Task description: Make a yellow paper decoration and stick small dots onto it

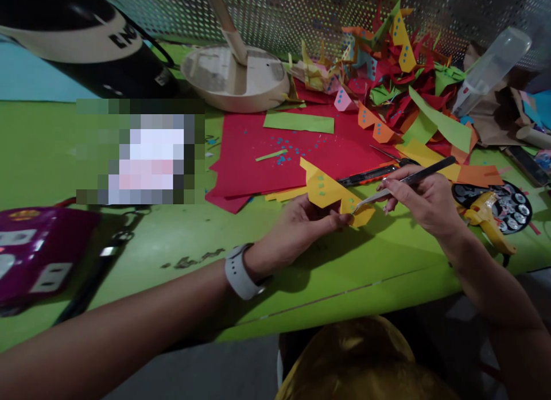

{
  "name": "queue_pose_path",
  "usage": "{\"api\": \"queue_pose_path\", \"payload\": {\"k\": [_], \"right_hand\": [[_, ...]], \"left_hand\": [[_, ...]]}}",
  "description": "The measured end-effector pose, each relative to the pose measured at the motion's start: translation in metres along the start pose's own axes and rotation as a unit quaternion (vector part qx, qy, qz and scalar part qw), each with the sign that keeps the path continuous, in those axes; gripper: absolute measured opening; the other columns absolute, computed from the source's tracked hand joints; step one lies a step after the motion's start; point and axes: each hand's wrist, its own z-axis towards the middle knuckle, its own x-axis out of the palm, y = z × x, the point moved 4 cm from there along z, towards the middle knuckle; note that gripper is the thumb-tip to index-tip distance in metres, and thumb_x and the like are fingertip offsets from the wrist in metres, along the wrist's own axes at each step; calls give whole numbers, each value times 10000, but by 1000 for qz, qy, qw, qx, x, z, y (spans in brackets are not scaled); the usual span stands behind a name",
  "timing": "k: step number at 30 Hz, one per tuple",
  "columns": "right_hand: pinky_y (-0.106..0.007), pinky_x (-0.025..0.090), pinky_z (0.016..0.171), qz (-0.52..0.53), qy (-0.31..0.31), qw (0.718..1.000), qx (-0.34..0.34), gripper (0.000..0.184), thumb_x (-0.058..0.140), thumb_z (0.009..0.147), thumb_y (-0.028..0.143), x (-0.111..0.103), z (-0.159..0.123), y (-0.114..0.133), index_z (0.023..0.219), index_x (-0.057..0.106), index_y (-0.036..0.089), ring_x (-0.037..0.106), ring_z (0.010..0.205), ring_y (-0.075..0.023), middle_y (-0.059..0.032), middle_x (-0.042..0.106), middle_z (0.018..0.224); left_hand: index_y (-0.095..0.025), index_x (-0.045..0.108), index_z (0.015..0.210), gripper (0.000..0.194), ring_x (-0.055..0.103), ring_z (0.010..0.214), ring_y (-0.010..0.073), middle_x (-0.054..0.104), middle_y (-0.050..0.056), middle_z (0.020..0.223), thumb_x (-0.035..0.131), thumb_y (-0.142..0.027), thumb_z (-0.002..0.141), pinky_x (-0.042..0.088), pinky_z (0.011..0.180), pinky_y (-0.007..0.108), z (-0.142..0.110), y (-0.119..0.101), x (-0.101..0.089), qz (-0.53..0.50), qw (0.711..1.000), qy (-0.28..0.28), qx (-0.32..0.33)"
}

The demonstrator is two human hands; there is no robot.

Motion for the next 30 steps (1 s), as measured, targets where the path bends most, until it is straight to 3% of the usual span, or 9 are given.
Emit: {"api": "queue_pose_path", "payload": {"k": [7,15,21,23,27,30], "right_hand": [[-228,545,502,11,-7,1000,-10,117,665,837,259,0,0,1,740,659,193,641,521,-92,10,684,693],[-249,554,517,2,-4,1000,1,220,677,843,401,-1,0,-3,768,652,195,633,530,-97,0,693,734],[-274,558,580,67,-107,992,-8,305,577,897,547,-12,1,-12,1020,623,272,683,622,-128,7,724,844],[-293,574,659,60,-83,995,18,346,536,915,564,-8,2,-17,1094,598,274,709,691,-146,3,733,828],[-346,560,859,36,29,998,31,279,642,875,464,6,1,-19,1034,604,237,717,912,-173,-30,747,921],[-363,540,881,5,66,998,17,306,717,814,376,11,1,-18,1054,610,219,696,943,-179,-44,720,978]], "left_hand": [[-198,597,701,253,595,640,144,624,-15,691,809,-307,616,504,646,270,1,2,0,-6,1000,0,0],[-197,612,706,246,622,654,161,650,3,690,805,-331,635,512,642,277,0,2,-1,4,1000,5,3],[-198,636,714,240,623,672,150,667,-2,716,821,-334,644,513,679,270,0,1,0,-15,1000,12,7],[-195,655,749,251,633,697,155,688,8,757,828,-336,636,519,698,271,1,2,0,-20,1000,11,1],[-185,670,787,276,649,731,174,713,31,801,823,-370,649,528,719,287,2,3,-1,-13,1000,4,4],[-181,686,868,332,671,811,196,736,48,873,834,-381,647,537,782,310,2,2,1,-30,999,11,9]]}}
